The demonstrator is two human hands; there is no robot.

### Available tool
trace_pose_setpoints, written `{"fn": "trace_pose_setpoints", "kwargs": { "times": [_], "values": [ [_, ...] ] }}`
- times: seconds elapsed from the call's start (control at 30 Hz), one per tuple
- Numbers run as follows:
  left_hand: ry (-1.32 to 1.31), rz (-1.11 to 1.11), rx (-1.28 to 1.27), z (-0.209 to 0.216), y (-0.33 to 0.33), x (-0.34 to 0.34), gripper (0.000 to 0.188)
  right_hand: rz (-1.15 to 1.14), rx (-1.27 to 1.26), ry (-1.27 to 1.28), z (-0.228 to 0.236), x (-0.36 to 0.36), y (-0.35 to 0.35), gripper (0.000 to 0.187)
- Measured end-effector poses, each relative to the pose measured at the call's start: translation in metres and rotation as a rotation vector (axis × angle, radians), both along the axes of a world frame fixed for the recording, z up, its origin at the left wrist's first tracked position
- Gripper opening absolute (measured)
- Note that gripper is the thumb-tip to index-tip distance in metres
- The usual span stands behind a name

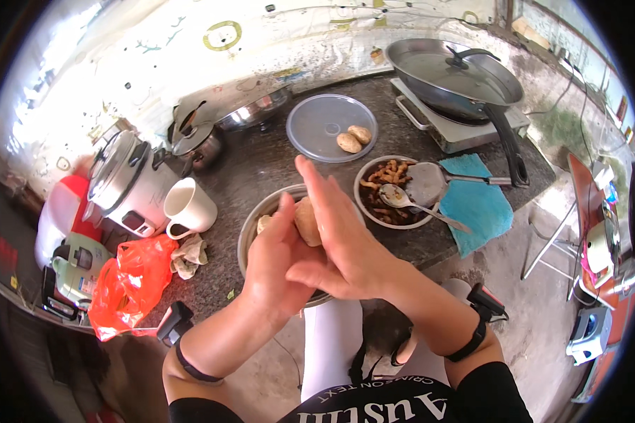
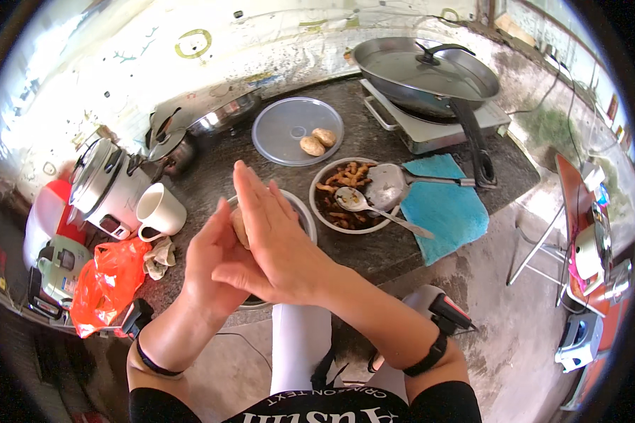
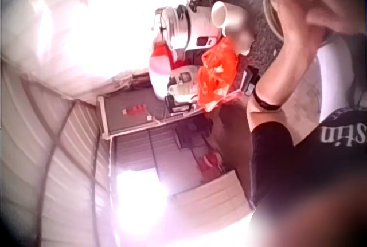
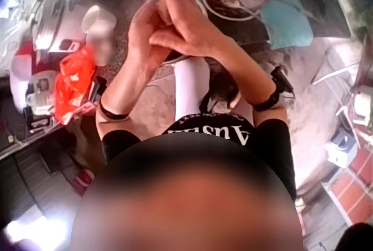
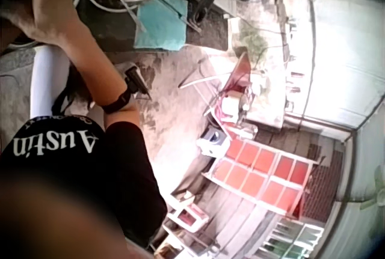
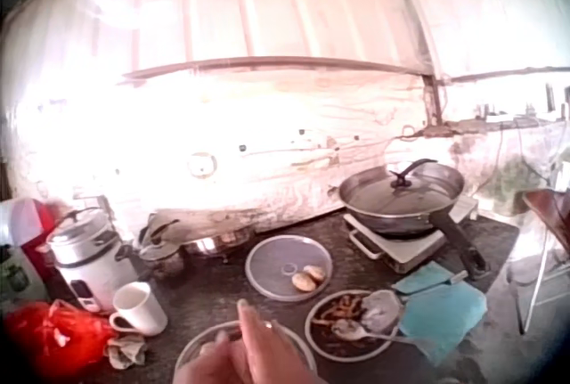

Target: The person forms a flatbread into a cup shape, spoons cooked meat and sauce into it, and folds the edges to seal the filling. The process is repeated with a second flatbread.

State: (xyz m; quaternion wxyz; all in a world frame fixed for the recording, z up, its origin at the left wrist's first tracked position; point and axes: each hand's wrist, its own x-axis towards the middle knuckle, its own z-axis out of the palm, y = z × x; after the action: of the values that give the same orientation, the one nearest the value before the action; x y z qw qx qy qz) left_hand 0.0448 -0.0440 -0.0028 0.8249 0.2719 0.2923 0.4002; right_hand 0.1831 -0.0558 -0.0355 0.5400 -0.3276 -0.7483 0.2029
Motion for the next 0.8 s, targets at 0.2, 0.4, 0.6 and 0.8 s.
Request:
{"fn": "trace_pose_setpoints", "kwargs": {
  "times": [0.2, 0.4, 0.6, 0.8],
  "values": [
    [0.065, -0.061, -0.011, 0.006, 0.013, -0.015, 0.040, -0.179, 0.144, -0.312, 0.007, 0.025, -0.002, 0.081],
    [0.078, -0.034, 0.192, 0.003, 0.004, -0.012, 0.040, -0.278, 0.226, -0.482, 0.001, 0.015, -0.001, 0.065],
    [0.096, -0.034, 0.233, 0.007, 0.002, -0.009, 0.047, -0.262, 0.145, -0.330, 0.007, 0.013, -0.008, 0.076],
    [-0.075, 0.010, 0.173, 0.015, -0.005, -0.007, 0.065, -0.201, 0.013, -0.362, 0.008, 0.022, -0.004, 0.087]
  ]
}}
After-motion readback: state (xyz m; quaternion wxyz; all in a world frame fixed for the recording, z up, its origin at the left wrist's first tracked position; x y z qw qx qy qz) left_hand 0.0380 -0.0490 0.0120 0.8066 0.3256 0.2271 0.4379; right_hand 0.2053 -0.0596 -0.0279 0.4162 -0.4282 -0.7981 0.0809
